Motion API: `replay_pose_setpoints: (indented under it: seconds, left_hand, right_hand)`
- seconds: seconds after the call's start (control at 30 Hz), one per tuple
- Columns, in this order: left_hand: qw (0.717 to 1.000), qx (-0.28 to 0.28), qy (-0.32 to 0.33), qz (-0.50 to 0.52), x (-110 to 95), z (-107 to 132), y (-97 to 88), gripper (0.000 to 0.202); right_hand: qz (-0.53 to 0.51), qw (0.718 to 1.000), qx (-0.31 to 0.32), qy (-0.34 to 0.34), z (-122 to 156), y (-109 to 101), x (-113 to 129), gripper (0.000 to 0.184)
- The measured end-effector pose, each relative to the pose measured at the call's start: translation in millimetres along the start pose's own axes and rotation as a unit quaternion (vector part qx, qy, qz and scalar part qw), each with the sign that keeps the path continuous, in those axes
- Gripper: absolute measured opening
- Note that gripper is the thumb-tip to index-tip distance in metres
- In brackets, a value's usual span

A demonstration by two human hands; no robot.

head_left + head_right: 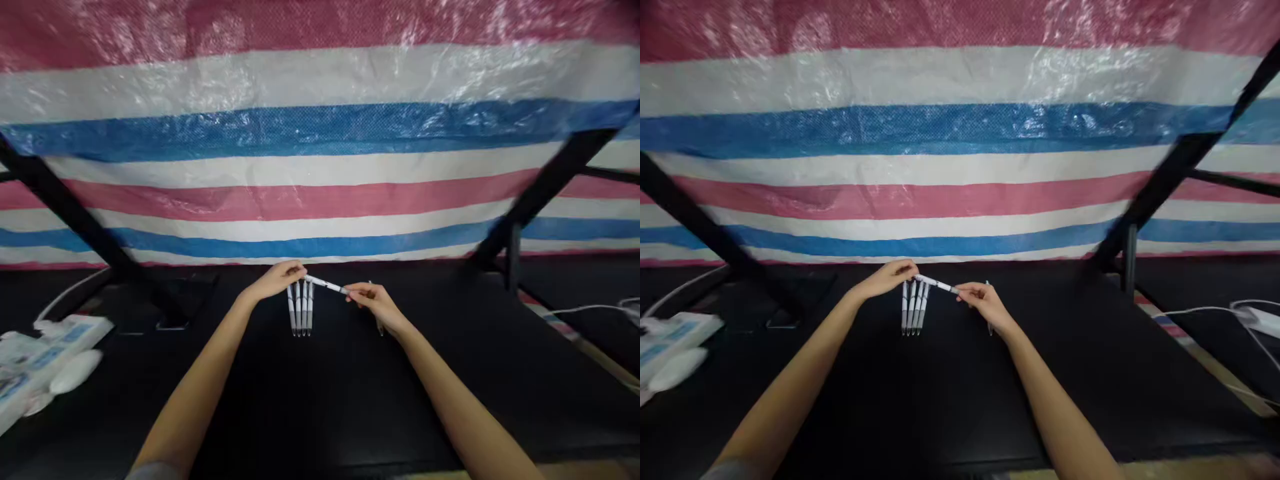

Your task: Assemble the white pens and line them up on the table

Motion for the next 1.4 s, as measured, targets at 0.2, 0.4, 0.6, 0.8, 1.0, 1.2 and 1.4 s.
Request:
replay_pose_setpoints:
  seconds: [0.2,0.4,0.6,0.8,1.0,1.2,1.4]
  left_hand:
    - [1.0,0.002,0.005,0.001,4,-1,0.1,0.024]
    - [1.0,-0.008,0.008,0.008,5,-1,1.4,0.019]
    - [1.0,0.013,0.004,-0.008,5,-1,6.1,0.03]
    - [1.0,0.008,-0.021,-0.004,12,-1,6.8,0.04]
    - [0.999,0.009,0.01,0.048,3,0,7.9,0.038]
    - [0.998,0.042,0.049,0.025,-9,-1,14.8,0.02]
    - [0.997,0.06,-0.001,-0.046,-7,1,16.5,0.038]
  right_hand:
    - [-0.007,1.0,-0.013,-0.008,1,-3,2,0.028]
    - [-0.004,1.0,-0.01,-0.006,0,-2,0,0.031]
    - [0.008,1.0,-0.006,-0.002,0,-2,-1,0.032]
    - [0.009,1.0,-0.023,-0.01,-1,-6,-4,0.031]
    - [0.007,1.0,-0.022,-0.013,-2,-7,-5,0.031]
    - [0.028,1.0,-0.004,-0.01,-2,-2,-5,0.032]
    - [0.038,0.999,-0.007,-0.011,-3,-2,-7,0.034]
Point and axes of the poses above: each hand's wrist, its own z-axis away from the middle knuckle, its own y-axis out of the palm, x = y × z, the point moved 7 cm from there along -z, towards the middle knuckle, and after that the axes turned 15 degrees about -z, right-handed, at the moved point
